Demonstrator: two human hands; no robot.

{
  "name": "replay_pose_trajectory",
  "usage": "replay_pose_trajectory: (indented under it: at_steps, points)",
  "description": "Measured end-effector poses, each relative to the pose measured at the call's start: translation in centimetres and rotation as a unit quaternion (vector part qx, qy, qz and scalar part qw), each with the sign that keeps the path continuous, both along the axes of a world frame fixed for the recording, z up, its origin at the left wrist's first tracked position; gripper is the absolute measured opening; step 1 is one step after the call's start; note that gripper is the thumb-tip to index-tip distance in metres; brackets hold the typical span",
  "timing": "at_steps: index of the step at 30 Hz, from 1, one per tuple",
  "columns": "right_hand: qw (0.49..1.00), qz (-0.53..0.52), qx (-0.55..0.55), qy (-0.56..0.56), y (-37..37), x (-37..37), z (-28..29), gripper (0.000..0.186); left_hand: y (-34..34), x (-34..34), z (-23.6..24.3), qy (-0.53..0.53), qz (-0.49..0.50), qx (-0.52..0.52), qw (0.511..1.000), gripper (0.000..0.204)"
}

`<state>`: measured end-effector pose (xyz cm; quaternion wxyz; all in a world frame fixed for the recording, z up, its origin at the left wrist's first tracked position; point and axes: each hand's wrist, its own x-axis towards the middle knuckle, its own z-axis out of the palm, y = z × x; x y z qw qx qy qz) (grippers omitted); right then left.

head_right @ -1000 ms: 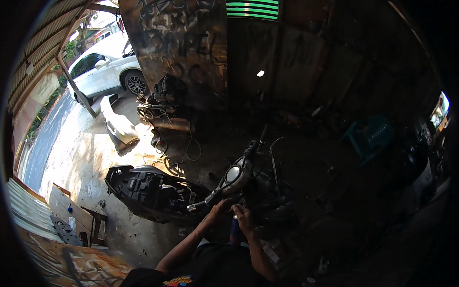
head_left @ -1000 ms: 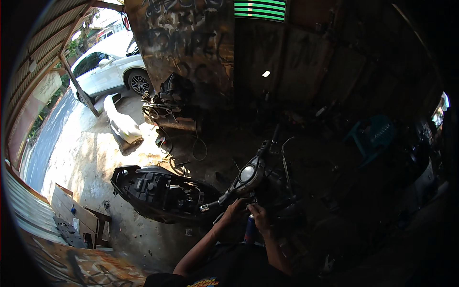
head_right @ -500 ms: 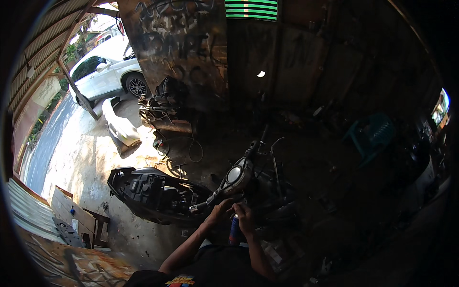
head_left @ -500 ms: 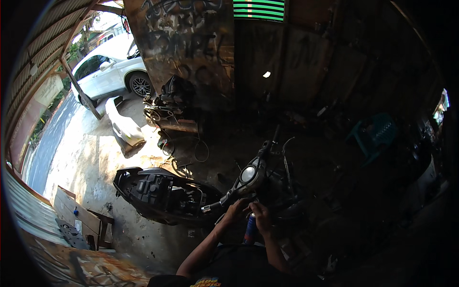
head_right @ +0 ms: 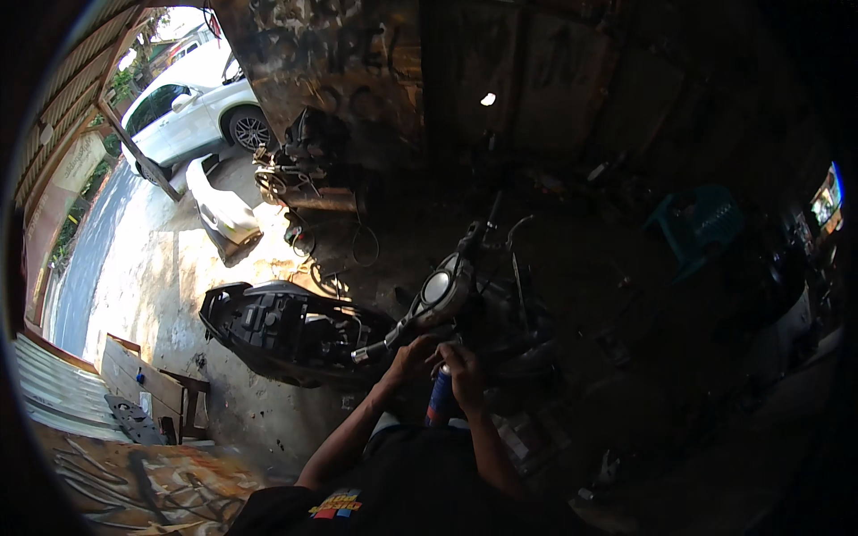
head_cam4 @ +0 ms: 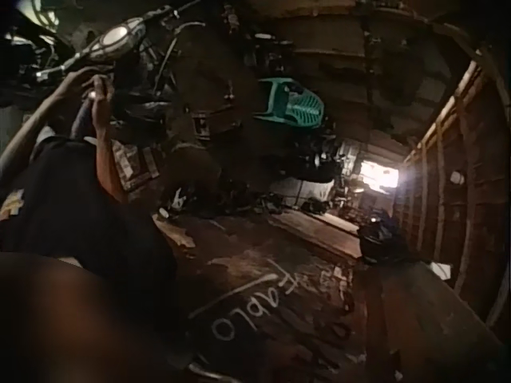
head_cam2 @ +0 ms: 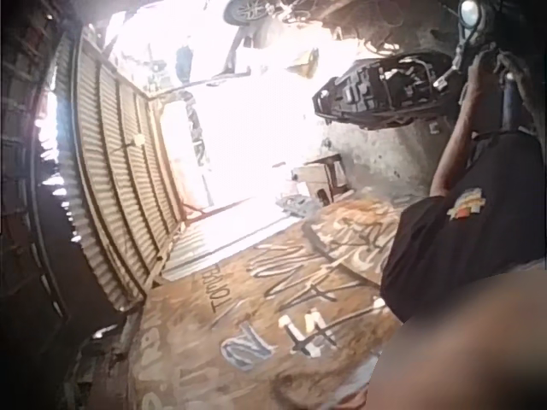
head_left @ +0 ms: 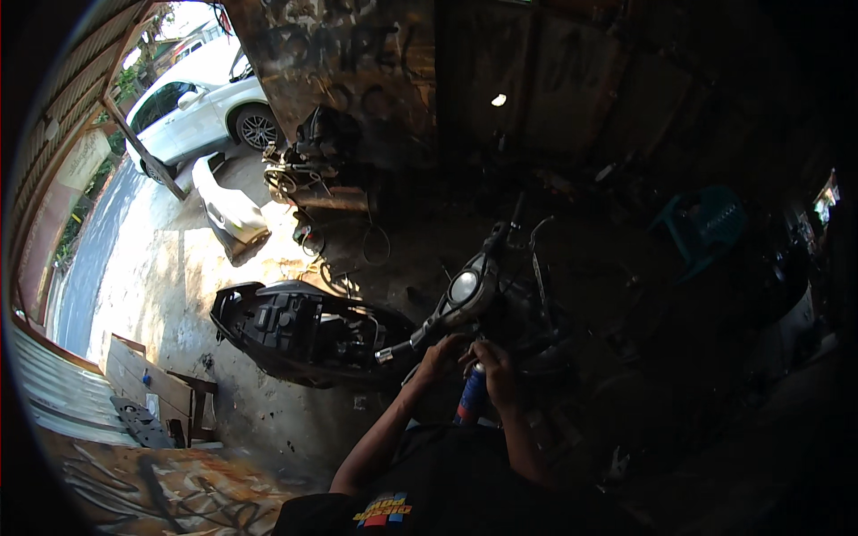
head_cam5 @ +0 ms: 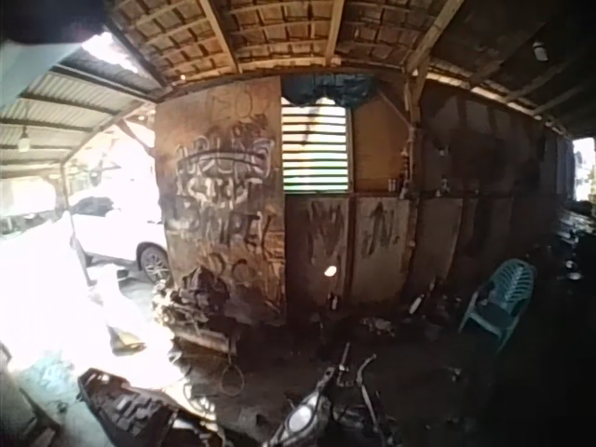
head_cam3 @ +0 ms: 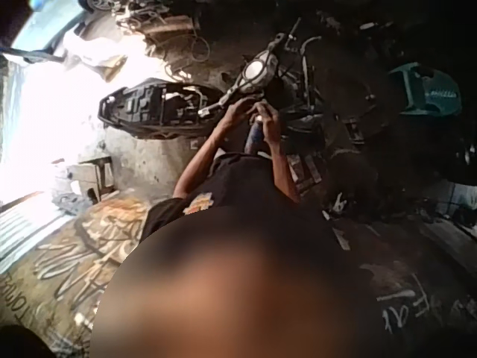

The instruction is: The recorder is performing maintenance on a motorcycle, using a lubricant spray and pliers on the wiring and controls area.

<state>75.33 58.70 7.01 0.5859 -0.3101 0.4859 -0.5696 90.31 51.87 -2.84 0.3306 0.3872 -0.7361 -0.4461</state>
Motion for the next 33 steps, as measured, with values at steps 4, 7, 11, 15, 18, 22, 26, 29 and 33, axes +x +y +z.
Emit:
replay_pose_trajectory:
  at_steps: [4, 7, 11, 15, 18, 22, 26, 29, 33]
  points:
    - [1.0, -0.009, 0.024, 0.012, -0.8, -0.7, -4.1, 0.023, -0.2, -0.7, 4.5, -0.019, -0.005, 0.021, 1.0, 0.035]
    - [0.999, -0.01, -0.016, 0.032, -0.9, -0.1, -4.1, 0.021, -0.9, -0.3, 3.1, -0.027, -0.004, -0.015, 1.0, 0.035]
    - [1.0, 0.004, 0.004, -0.011, 0.1, -0.3, 0.9, 0.022, 0.1, -0.1, 3.0, -0.061, 0.003, 0.021, 0.998, 0.037]
    - [0.999, -0.024, -0.002, 0.023, -0.1, -1.7, -4.3, 0.021, 0.3, 0.2, 2.3, -0.043, -0.012, 0.003, 0.999, 0.037]
    - [0.999, 0.003, -0.019, -0.049, 0.7, -2.8, 0.5, 0.02, 0.5, -0.3, 4.5, -0.024, -0.028, 0.021, 0.999, 0.038]
    - [0.996, 0.076, -0.02, -0.042, -0.2, -2.1, 1.2, 0.025, 0.3, -0.1, 5.1, -0.064, -0.014, 0.007, 0.998, 0.039]
    - [0.992, 0.054, -0.041, -0.109, 0.0, -2.1, 1.8, 0.031, 0.0, -0.3, 4.5, -0.048, -0.022, 0.021, 0.998, 0.042]
    - [0.995, 0.053, -0.044, -0.068, 0.0, -1.7, 1.1, 0.032, 0.0, -0.1, 4.0, -0.033, -0.019, 0.014, 0.999, 0.042]
    - [1.0, 0.024, 0.004, 0.01, 0.2, -1.2, -2.5, 0.03, 0.4, 0.0, 3.5, -0.042, -0.026, -0.001, 0.999, 0.042]
